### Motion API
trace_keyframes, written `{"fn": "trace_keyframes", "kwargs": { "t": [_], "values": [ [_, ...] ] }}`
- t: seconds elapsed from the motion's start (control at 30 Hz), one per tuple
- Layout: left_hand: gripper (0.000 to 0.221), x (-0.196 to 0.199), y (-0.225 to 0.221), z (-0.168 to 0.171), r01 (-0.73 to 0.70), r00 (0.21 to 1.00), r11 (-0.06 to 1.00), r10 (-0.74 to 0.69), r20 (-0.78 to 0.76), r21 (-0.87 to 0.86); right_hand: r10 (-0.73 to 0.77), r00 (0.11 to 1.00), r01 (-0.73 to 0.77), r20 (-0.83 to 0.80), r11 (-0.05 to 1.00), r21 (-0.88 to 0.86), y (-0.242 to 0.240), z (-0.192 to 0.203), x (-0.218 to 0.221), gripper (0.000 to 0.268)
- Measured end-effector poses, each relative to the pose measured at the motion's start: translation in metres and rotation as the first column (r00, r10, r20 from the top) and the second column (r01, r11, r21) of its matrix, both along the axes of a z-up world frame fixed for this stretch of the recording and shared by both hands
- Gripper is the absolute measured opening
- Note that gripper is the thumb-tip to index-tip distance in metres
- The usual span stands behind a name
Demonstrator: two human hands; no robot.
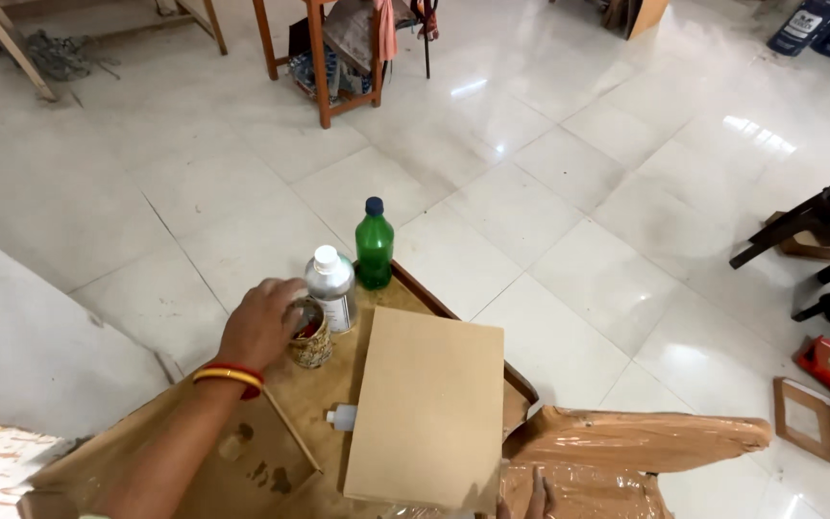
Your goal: The person is seen mixing liquid in a beaker.
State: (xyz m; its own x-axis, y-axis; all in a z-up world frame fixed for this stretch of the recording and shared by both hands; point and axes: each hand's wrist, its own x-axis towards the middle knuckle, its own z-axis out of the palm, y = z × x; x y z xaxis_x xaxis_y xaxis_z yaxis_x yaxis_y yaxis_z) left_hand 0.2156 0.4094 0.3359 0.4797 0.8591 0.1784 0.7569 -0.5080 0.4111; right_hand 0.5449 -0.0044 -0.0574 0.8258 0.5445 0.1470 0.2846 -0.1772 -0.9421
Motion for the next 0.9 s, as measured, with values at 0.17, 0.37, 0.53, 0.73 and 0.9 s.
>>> {"fn": "trace_keyframes", "kwargs": {
  "t": [0.17, 0.37, 0.53, 0.73, 0.9],
  "values": [
    [0.061, 0.04, 0.087, -0.025, 0.101, 0.993, 0.989, -0.093, -0.073, 0.105, 0.287, 0.924, -0.292, 0.253, 0.956, -0.02, 0.152, 0.187, -0.066, 0.071],
    [0.056, 0.062, 0.129, -0.029, 0.259, 0.917, 0.965, -0.262, -0.3, -0.052, 0.658, 0.679, -0.693, 0.326, 0.721, -0.015, 0.363, 0.259, -0.101, 0.102],
    [0.035, 0.067, 0.144, -0.033, 0.299, 0.857, 0.944, -0.331, -0.396, -0.142, 0.739, 0.637, -0.757, 0.22, 0.654, -0.004, 0.46, 0.252, -0.116, 0.131],
    [0.051, 0.089, 0.135, -0.04, 0.185, 0.87, 0.981, -0.187, -0.456, -0.05, 0.716, 0.692, -0.72, 0.088, 0.694, 0.008, 0.47, 0.244, -0.12, 0.115],
    [0.041, 0.075, 0.136, -0.066, 0.263, 0.933, 0.954, -0.214, -0.289, 0.142, 0.661, 0.709, -0.689, 0.245, 0.724, 0.043, 0.471, 0.22, -0.118, 0.115]
  ]
}}
